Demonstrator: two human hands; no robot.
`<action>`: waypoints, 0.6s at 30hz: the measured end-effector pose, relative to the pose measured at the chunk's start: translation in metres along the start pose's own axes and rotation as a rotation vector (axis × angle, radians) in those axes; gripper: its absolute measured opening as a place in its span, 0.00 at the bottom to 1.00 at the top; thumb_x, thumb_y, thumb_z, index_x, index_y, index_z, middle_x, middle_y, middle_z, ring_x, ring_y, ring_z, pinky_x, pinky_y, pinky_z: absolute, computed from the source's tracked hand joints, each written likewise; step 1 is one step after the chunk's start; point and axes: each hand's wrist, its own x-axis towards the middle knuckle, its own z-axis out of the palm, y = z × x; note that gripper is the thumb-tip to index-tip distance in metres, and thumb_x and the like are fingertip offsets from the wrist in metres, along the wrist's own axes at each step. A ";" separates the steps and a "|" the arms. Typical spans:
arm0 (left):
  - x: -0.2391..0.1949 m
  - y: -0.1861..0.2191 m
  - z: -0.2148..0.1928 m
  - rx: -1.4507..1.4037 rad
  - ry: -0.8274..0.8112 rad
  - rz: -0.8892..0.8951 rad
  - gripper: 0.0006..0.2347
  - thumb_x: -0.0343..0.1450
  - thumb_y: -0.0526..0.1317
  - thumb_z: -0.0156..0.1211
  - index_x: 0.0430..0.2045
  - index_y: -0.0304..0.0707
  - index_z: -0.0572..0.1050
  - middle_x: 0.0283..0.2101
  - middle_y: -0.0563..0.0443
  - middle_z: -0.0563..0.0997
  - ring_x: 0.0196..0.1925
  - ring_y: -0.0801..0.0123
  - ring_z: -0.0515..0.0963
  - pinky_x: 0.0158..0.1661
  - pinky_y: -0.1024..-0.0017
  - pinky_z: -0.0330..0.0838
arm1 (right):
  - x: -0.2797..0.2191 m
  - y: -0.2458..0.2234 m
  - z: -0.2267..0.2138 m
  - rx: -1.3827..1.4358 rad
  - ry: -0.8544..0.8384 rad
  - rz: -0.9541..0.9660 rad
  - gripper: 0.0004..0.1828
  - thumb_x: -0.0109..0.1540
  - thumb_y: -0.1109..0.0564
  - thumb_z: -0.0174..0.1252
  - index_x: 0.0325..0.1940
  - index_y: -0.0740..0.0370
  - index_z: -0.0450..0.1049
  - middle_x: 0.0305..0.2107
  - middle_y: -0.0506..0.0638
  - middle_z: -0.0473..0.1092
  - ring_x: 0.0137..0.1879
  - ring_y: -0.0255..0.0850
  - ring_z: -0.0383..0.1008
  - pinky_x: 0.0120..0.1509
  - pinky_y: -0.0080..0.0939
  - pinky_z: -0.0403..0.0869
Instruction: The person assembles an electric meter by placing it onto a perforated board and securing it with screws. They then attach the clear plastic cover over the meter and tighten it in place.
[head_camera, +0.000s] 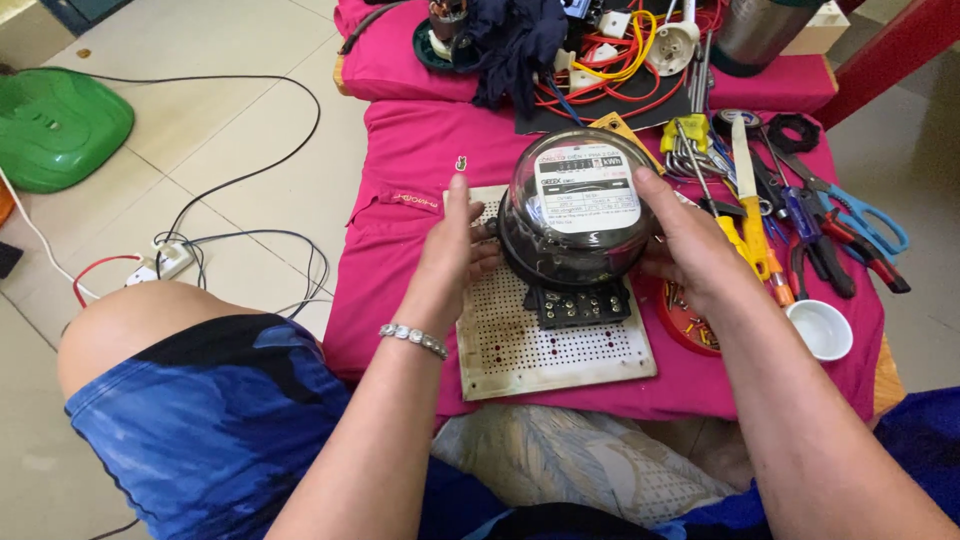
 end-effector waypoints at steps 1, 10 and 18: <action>0.015 -0.014 -0.006 -0.002 0.003 -0.001 0.43 0.71 0.66 0.28 0.69 0.20 0.55 0.69 0.12 0.58 0.70 0.28 0.63 0.66 0.47 0.63 | -0.001 0.000 0.000 -0.002 -0.003 0.000 0.55 0.61 0.25 0.55 0.72 0.77 0.56 0.65 0.76 0.59 0.71 0.71 0.61 0.70 0.76 0.60; 0.056 -0.076 -0.012 0.076 0.090 0.093 0.26 0.74 0.51 0.59 0.59 0.24 0.70 0.57 0.25 0.75 0.48 0.50 0.85 0.46 0.55 0.82 | 0.017 0.017 0.001 0.123 0.108 -0.044 0.55 0.64 0.23 0.51 0.71 0.77 0.56 0.65 0.75 0.58 0.68 0.69 0.67 0.67 0.71 0.68; 0.054 -0.083 -0.009 -0.072 0.152 0.153 0.18 0.71 0.42 0.63 0.49 0.24 0.78 0.43 0.29 0.82 0.36 0.58 0.84 0.39 0.61 0.84 | 0.007 0.002 0.018 0.045 0.188 -0.053 0.55 0.64 0.24 0.52 0.70 0.79 0.57 0.66 0.75 0.56 0.69 0.65 0.66 0.61 0.77 0.67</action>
